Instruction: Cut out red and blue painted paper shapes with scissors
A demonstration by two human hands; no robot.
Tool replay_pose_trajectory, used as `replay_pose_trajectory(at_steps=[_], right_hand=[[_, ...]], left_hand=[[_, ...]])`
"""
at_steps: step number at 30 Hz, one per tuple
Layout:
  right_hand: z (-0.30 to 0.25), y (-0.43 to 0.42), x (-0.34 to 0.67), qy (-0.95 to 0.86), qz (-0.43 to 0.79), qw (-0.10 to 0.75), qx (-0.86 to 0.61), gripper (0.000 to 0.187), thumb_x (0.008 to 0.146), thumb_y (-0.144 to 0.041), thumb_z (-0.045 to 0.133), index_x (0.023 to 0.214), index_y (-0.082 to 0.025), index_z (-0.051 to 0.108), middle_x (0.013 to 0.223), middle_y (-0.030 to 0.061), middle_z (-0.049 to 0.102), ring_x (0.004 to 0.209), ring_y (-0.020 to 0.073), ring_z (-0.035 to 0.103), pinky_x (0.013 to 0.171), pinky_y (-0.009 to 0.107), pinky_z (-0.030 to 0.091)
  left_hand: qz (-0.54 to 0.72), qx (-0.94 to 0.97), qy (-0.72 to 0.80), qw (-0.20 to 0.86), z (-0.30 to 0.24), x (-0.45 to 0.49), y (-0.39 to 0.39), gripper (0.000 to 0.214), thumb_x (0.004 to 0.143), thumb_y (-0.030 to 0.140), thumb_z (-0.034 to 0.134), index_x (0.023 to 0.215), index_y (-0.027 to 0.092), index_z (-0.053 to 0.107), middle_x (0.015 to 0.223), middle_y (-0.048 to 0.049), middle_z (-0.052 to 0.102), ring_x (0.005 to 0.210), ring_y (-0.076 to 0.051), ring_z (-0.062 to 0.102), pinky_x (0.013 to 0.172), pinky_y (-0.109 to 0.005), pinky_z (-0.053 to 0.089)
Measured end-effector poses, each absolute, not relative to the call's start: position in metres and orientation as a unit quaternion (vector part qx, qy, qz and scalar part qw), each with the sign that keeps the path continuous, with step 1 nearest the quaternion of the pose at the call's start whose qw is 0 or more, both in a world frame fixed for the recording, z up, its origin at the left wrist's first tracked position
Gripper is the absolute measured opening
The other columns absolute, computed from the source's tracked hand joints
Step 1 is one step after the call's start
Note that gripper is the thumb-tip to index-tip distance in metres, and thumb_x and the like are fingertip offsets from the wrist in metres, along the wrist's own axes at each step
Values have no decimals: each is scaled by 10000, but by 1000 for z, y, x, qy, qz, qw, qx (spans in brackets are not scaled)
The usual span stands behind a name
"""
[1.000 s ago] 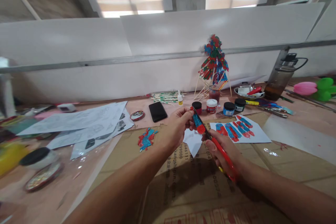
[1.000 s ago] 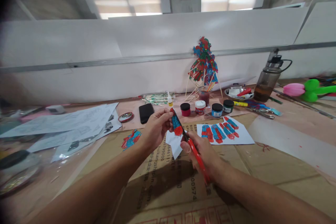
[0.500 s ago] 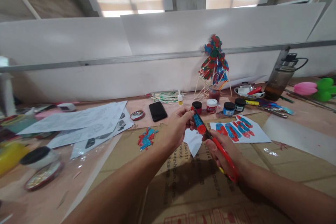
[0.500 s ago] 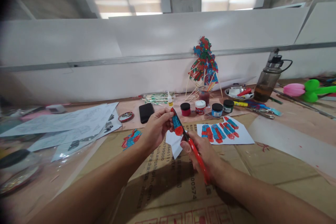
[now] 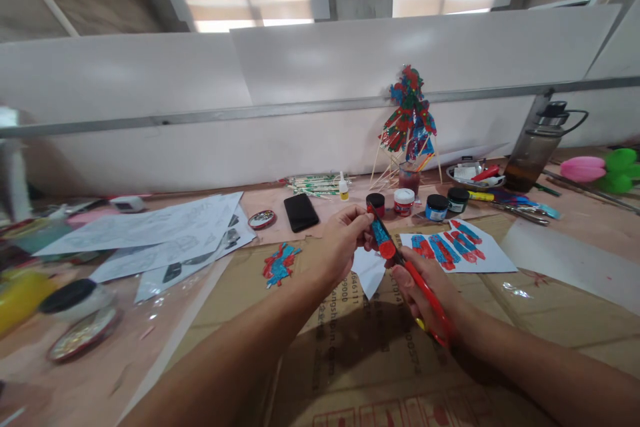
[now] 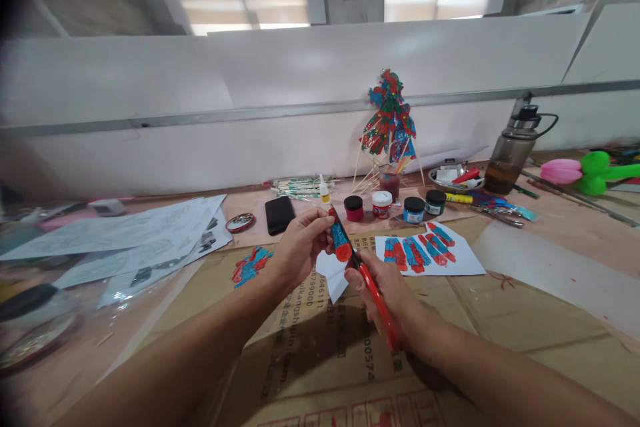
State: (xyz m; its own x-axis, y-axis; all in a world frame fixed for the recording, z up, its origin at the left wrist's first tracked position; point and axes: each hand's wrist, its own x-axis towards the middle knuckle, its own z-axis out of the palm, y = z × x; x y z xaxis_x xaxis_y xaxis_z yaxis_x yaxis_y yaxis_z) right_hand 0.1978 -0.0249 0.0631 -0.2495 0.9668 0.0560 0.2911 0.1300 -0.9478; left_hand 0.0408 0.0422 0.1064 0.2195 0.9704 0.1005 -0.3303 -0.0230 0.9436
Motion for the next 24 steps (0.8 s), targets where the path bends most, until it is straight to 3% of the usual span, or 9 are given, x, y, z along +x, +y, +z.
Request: replay_pose_trajectory(at_steps=[24], right_hand=[[72, -32, 191, -600, 498, 389, -491, 434, 880, -648, 516, 969, -224, 521, 535, -101, 337, 393, 67, 320, 355, 180, 314]], left_hand=[[546, 462, 337, 613, 107, 37, 45, 198, 670, 278, 718, 643, 168, 556, 559, 30, 515, 461, -74, 442, 467, -220, 349]])
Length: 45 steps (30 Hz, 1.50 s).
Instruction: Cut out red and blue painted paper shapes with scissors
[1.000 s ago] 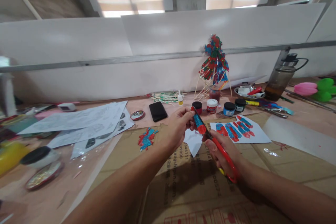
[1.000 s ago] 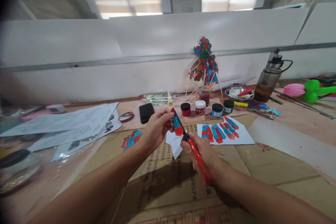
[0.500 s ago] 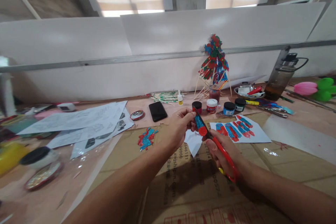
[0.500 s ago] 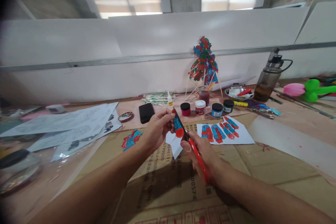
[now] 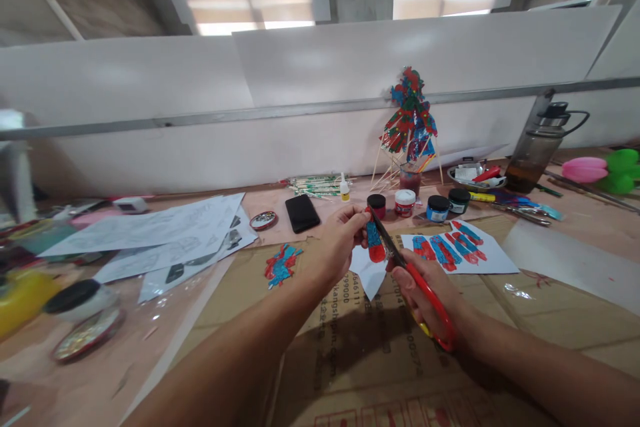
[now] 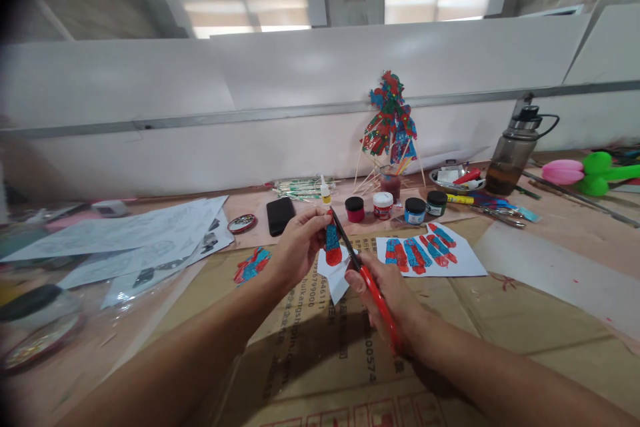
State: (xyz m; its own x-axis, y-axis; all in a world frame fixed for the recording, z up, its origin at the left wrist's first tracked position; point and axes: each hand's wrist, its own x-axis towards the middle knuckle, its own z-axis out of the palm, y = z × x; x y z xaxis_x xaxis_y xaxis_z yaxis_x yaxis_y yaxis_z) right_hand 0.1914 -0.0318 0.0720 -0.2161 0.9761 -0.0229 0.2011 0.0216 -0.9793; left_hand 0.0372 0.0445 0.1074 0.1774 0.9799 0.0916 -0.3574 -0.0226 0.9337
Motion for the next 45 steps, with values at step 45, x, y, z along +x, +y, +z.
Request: replay_pose_trajectory(at_steps=[45], right_hand=[[65, -27, 192, -563, 517, 431, -480, 473, 859, -694, 498, 818, -232, 407, 559, -91, 404, 398, 64, 368, 357, 168, 294]], left_hand=[[491, 499, 330, 633, 105, 34, 50, 231, 634, 317, 782, 629, 162, 611, 611, 3, 540, 534, -90, 457, 515, -229, 359]])
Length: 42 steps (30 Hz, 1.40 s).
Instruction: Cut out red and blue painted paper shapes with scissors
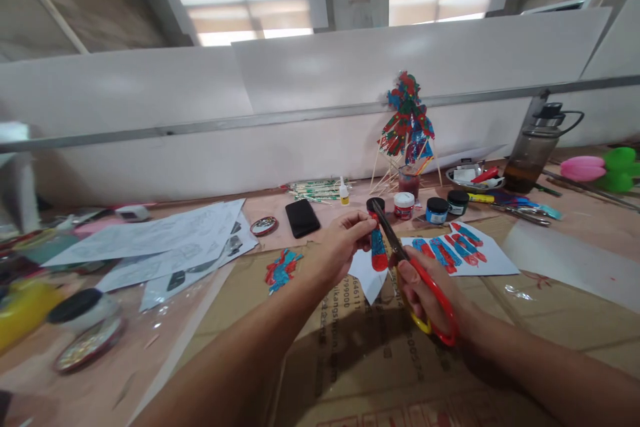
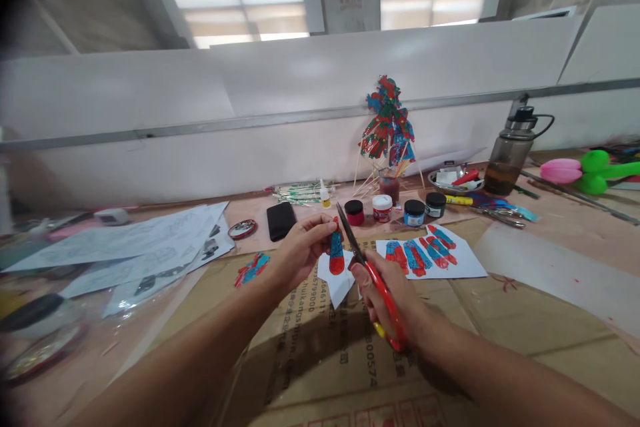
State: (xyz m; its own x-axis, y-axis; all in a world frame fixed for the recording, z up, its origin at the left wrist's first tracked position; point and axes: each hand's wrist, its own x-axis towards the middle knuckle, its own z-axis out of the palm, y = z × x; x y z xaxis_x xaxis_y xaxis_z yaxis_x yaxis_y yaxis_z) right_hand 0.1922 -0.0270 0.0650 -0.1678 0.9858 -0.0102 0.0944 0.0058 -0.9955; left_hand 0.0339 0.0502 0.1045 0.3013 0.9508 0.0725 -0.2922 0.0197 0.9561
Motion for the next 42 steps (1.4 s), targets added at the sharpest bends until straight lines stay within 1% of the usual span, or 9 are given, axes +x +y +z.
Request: replay_pose_trajectory(at_steps=[7, 10, 12, 17, 21, 26, 32, 35, 42], right_hand=[[62, -23, 192, -549, 528, 435, -479, 503, 828, -711, 525, 900, -220, 448, 573, -100, 402, 398, 55, 357, 366, 167, 302], [64, -22, 192, -559, 513, 434, -486, 476, 846, -687, 519, 865, -215, 461, 555, -97, 393, 402, 63, 359, 366, 178, 308], [65, -21, 194, -573, 505, 434, -478, 456, 869, -665, 501, 884, -210, 485, 552, -94, 390, 406, 70, 359, 370, 186, 313], [65, -20, 201, -647, 483, 408, -426, 418, 921, -603, 484, 1014, -198, 530, 590, -73, 424, 459, 89, 405, 406, 203, 341], [65, -20, 203, -671, 467, 399, -416, 415, 939, -588, 473, 1026, -190, 550, 588, -65, 418, 474, 92, 398, 417, 208, 326], [68, -19, 203, -703, 437, 386, -407, 452, 956, -587, 438, 1122, -187, 568, 577, -61, 426, 468, 97, 393, 424, 213, 330], [70, -20, 204, -710, 413, 381, -423, 417, 952, -562, 461, 1059, -179, 586, 645, -38, 454, 502, 93, 382, 436, 207, 339], [70, -20, 204, -723, 392, 377, -426, 415, 946, -567, 457, 1029, -182, 590, 619, -43, 442, 481, 90, 360, 432, 209, 336], [71, -19, 204, -726, 391, 371, -427, 401, 940, -564, 445, 1007, -193, 583, 604, -52, 411, 460, 91, 338, 431, 219, 315]], left_hand=[[493, 505, 332, 627, 105, 34, 49, 218, 654, 318, 773, 653, 164, 618, 564, 15, 520, 499, -79, 422, 480, -223, 298], [487, 511, 335, 624, 105, 33, 49, 201, 672, 314, 761, 667, 163, 628, 548, 17, 515, 488, -78, 417, 475, -224, 291], [484, 521, 343, 614, 104, 32, 50, 183, 676, 292, 748, 656, 161, 622, 555, 17, 524, 476, -71, 409, 472, -223, 291], [470, 552, 352, 592, 108, 25, 52, 137, 656, 243, 699, 649, 169, 585, 672, -32, 629, 537, -98, 502, 516, -232, 357], [447, 578, 344, 590, 115, 19, 52, 147, 633, 236, 689, 628, 175, 556, 631, -17, 592, 578, -125, 550, 556, -248, 391], [432, 588, 347, 589, 118, 15, 52, 134, 630, 224, 668, 634, 180, 542, 645, -12, 599, 597, -128, 556, 586, -265, 407], [424, 598, 347, 585, 119, 15, 52, 131, 620, 218, 666, 624, 180, 541, 646, -15, 606, 604, -131, 555, 604, -281, 415], [422, 599, 346, 586, 121, 16, 51, 127, 611, 209, 663, 599, 178, 540, 649, -21, 610, 603, -133, 557, 602, -285, 419], [424, 585, 340, 603, 123, 17, 50, 105, 589, 196, 660, 584, 181, 557, 641, -21, 621, 607, -136, 565, 614, -288, 431]])
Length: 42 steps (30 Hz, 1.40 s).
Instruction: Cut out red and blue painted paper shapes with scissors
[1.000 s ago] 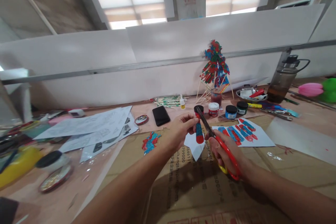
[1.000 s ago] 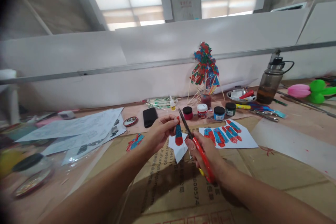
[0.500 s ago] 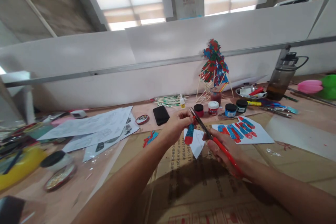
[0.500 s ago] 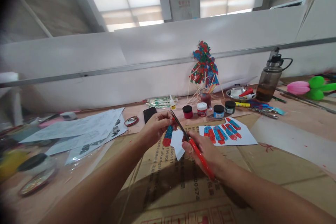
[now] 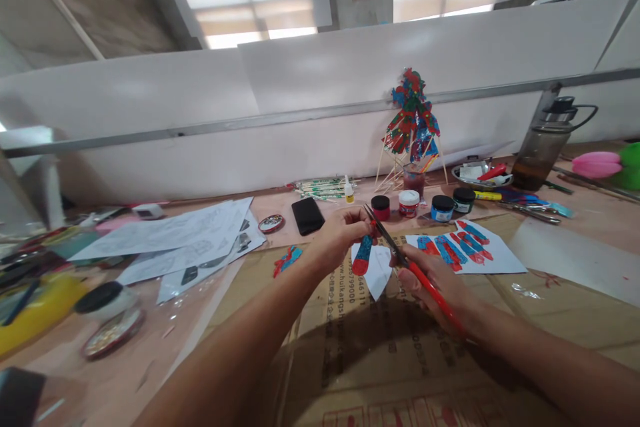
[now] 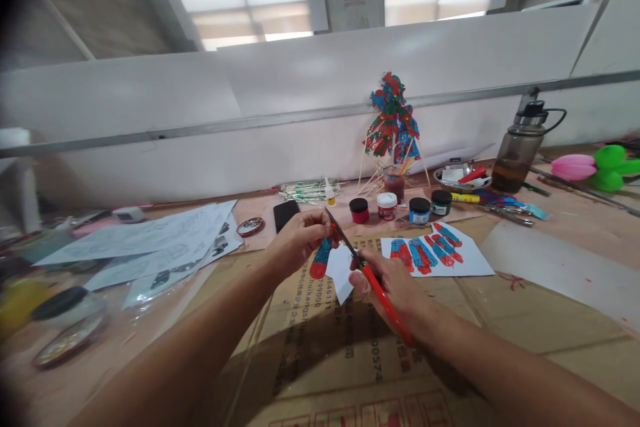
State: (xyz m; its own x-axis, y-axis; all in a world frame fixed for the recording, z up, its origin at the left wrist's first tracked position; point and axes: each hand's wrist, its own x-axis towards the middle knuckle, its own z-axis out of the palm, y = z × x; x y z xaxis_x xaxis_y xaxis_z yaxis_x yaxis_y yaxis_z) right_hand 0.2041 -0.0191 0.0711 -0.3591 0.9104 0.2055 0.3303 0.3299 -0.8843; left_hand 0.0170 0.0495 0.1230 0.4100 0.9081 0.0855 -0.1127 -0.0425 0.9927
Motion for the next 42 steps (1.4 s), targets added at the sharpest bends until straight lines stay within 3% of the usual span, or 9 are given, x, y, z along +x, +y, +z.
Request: replay_pose_trajectory(at_steps=[8, 14, 19, 24, 29, 35, 42], right_hand=[[77, -22, 202, -731, 362, 391, -427, 375, 934, -545, 467, 931, -189, 584, 735, 9, 543, 582, 122, 442, 483, 231, 342], [73, -22, 202, -717, 389, 386, -432, 358, 932, -534, 486, 946, -194, 596, 618, -43, 464, 440, 80, 352, 409, 215, 299], [68, -21, 203, -705, 392, 381, -451, 367, 940, -514, 490, 1060, -193, 623, 580, -56, 451, 411, 79, 375, 384, 199, 313], [66, -22, 201, -656, 441, 406, -459, 382, 920, -578, 499, 976, -209, 579, 551, -80, 375, 413, 79, 341, 357, 180, 318], [70, -20, 200, -613, 478, 408, -478, 424, 889, -630, 514, 959, -215, 565, 531, -86, 369, 396, 75, 340, 342, 173, 298], [66, -17, 200, -611, 484, 409, -474, 414, 886, -624, 525, 955, -217, 552, 530, -87, 376, 391, 78, 370, 343, 180, 326], [73, -15, 201, -594, 483, 424, -483, 404, 823, -592, 612, 930, -207, 554, 555, -77, 422, 392, 80, 401, 344, 193, 337]], left_hand=[[423, 593, 335, 597, 124, 17, 49, 115, 600, 205, 658, 582, 180, 548, 638, -17, 614, 599, -133, 560, 607, -285, 423], [425, 589, 337, 600, 123, 17, 49, 113, 608, 207, 658, 596, 180, 548, 632, -17, 618, 597, -137, 570, 612, -293, 426], [413, 597, 338, 599, 122, 16, 50, 115, 610, 211, 662, 597, 181, 552, 642, -25, 633, 606, -137, 570, 603, -286, 417], [358, 597, 392, 602, 121, -6, 57, 146, 629, 267, 715, 636, 173, 604, 717, -59, 672, 626, -135, 566, 571, -272, 396], [320, 573, 505, 560, 114, -55, 64, 213, 638, 325, 769, 643, 176, 618, 578, -6, 572, 478, -80, 427, 459, -236, 282], [268, 573, 610, 477, 102, -103, 67, 272, 628, 407, 763, 636, 179, 615, 501, 17, 518, 472, -98, 422, 454, -231, 279], [221, 632, 673, 315, 96, -135, 78, 280, 547, 344, 796, 749, 187, 684, 656, -13, 642, 608, -162, 544, 545, -266, 367]])
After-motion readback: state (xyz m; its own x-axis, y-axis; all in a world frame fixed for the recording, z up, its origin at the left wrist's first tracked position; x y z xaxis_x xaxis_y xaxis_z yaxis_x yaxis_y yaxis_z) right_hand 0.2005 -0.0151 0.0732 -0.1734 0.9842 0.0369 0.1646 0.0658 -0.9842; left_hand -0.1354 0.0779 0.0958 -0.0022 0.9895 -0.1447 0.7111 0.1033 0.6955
